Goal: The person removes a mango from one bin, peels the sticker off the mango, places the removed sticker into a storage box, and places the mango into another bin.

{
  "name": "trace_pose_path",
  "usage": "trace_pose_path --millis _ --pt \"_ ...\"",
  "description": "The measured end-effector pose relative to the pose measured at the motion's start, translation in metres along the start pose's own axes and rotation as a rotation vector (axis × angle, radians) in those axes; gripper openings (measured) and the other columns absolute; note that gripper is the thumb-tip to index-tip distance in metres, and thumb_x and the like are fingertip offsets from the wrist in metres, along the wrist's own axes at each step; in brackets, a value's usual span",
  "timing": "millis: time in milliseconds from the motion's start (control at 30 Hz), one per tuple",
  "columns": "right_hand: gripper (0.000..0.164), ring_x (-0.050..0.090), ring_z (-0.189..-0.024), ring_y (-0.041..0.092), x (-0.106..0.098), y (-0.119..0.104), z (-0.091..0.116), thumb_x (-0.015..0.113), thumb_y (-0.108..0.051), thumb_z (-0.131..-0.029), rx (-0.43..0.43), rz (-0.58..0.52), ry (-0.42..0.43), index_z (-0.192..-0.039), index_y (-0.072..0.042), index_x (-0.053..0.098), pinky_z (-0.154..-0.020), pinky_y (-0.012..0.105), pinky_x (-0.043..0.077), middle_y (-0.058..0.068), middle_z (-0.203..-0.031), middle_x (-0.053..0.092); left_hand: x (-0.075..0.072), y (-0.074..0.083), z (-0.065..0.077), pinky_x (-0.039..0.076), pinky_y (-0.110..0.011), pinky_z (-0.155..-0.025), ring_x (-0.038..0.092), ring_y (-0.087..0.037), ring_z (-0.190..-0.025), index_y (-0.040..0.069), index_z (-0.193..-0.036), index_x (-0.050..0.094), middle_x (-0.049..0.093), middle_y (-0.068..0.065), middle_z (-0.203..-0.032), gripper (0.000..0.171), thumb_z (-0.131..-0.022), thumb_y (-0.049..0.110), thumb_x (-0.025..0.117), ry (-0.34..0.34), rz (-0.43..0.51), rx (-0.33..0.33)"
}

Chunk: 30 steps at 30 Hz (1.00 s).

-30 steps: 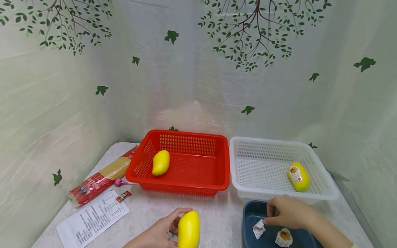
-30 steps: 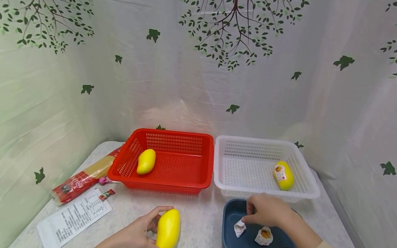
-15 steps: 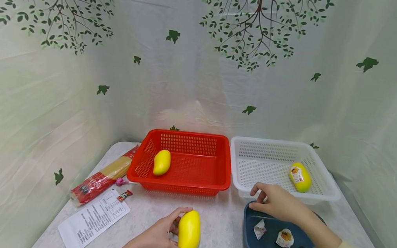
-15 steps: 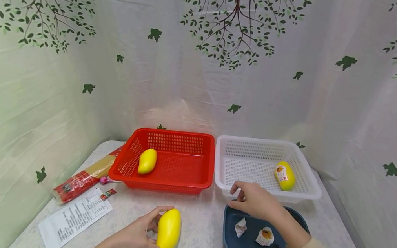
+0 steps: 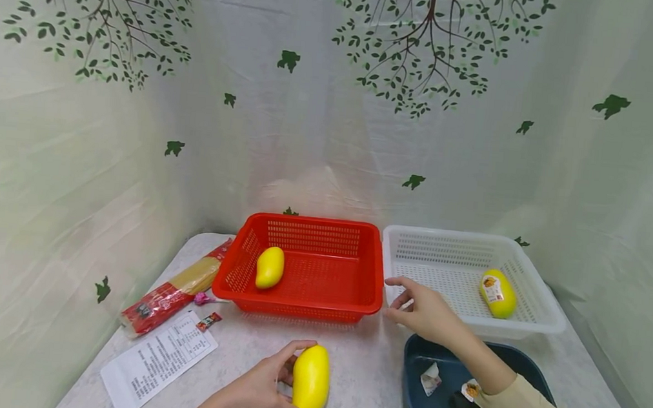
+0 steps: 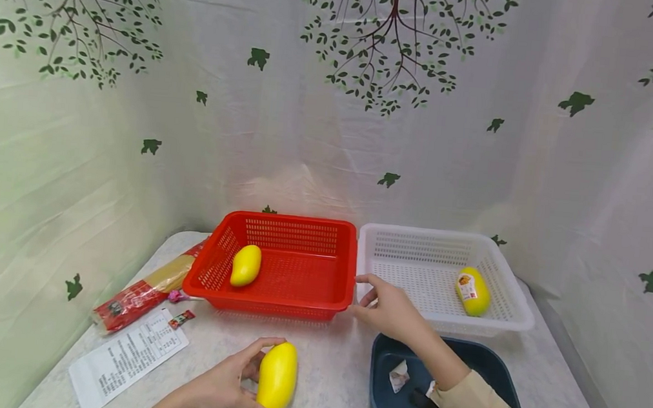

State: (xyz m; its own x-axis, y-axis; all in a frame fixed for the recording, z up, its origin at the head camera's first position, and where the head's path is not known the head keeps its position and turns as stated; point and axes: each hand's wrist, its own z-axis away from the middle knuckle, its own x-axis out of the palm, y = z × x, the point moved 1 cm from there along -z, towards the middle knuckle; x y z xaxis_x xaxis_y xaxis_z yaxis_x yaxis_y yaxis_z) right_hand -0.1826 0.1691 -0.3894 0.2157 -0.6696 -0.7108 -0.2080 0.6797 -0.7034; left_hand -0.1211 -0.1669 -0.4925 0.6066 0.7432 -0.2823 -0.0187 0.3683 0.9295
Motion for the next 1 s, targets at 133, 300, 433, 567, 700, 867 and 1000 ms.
trace_pose_path --millis 133,300,433,567,700,867,1000 --pt "0.064 0.07 -0.088 0.02 0.01 -0.007 -0.016 0.085 -0.021 -0.091 0.018 -0.002 0.029 -0.146 -0.002 0.06 -0.074 0.034 0.065 0.014 -0.115 0.072 -0.003 0.003 0.002 0.06 -0.027 -0.084 0.064 -0.025 -0.106 0.029 -0.164 0.037 0.058 -0.009 -0.128 0.108 -0.077 0.013 0.099 -0.005 0.0 -0.003" --pt "0.066 0.069 -0.09 0.021 0.017 -0.013 -0.033 0.087 -0.021 -0.089 0.048 0.051 0.037 -0.147 -0.001 0.061 -0.074 0.034 0.065 0.022 -0.131 0.066 -0.007 0.008 0.003 0.059 -0.03 -0.084 0.065 -0.025 -0.108 0.031 -0.164 0.037 0.058 -0.01 -0.132 0.108 -0.077 0.013 0.098 -0.012 0.003 -0.004" --pt "0.068 0.064 -0.086 0.021 0.02 -0.015 -0.041 0.089 -0.019 -0.087 0.076 0.092 0.045 -0.147 -0.002 0.062 -0.074 0.033 0.064 0.023 -0.134 0.064 -0.012 0.016 0.006 0.057 -0.037 -0.087 0.066 -0.026 -0.11 0.033 -0.163 0.038 0.057 -0.011 -0.138 0.107 -0.077 0.014 0.099 -0.021 -0.024 0.0" --pt "0.073 0.062 -0.087 0.022 0.021 -0.015 -0.046 0.09 -0.017 -0.084 0.101 0.091 0.043 -0.149 -0.002 0.06 -0.077 0.034 0.065 0.024 -0.14 0.063 -0.018 0.027 0.008 0.059 -0.044 -0.094 0.064 -0.029 -0.117 0.037 -0.163 0.038 0.054 -0.011 -0.148 0.106 -0.078 0.017 0.098 -0.035 -0.04 0.002" --pt "0.077 0.061 -0.09 0.024 0.022 -0.014 -0.048 0.092 -0.018 -0.082 0.126 0.093 0.026 -0.149 0.002 0.058 -0.075 0.033 0.064 0.022 -0.133 0.066 -0.023 0.037 0.012 0.062 -0.044 -0.095 0.062 -0.032 -0.122 0.039 -0.163 0.038 0.052 -0.013 -0.15 0.105 -0.079 0.015 0.097 -0.045 -0.018 0.016" --pt "0.08 0.057 -0.086 0.023 0.02 -0.013 -0.05 0.094 -0.016 -0.081 0.124 0.078 -0.007 -0.148 0.007 0.057 -0.067 0.029 0.056 0.019 -0.117 0.065 -0.03 0.049 0.017 0.064 -0.038 -0.094 0.061 -0.031 -0.123 0.039 -0.163 0.037 0.048 -0.012 -0.153 0.103 -0.082 0.014 0.094 -0.066 0.021 0.026" --pt "0.079 0.056 -0.082 0.021 0.019 -0.012 -0.051 0.094 -0.015 -0.08 0.127 0.055 -0.02 -0.146 0.009 0.058 -0.064 0.027 0.052 0.02 -0.116 0.066 -0.041 0.064 0.019 0.064 -0.037 -0.094 0.061 -0.03 -0.124 0.038 -0.165 0.034 0.045 -0.01 -0.156 0.104 -0.082 0.016 0.094 -0.054 0.007 0.044"
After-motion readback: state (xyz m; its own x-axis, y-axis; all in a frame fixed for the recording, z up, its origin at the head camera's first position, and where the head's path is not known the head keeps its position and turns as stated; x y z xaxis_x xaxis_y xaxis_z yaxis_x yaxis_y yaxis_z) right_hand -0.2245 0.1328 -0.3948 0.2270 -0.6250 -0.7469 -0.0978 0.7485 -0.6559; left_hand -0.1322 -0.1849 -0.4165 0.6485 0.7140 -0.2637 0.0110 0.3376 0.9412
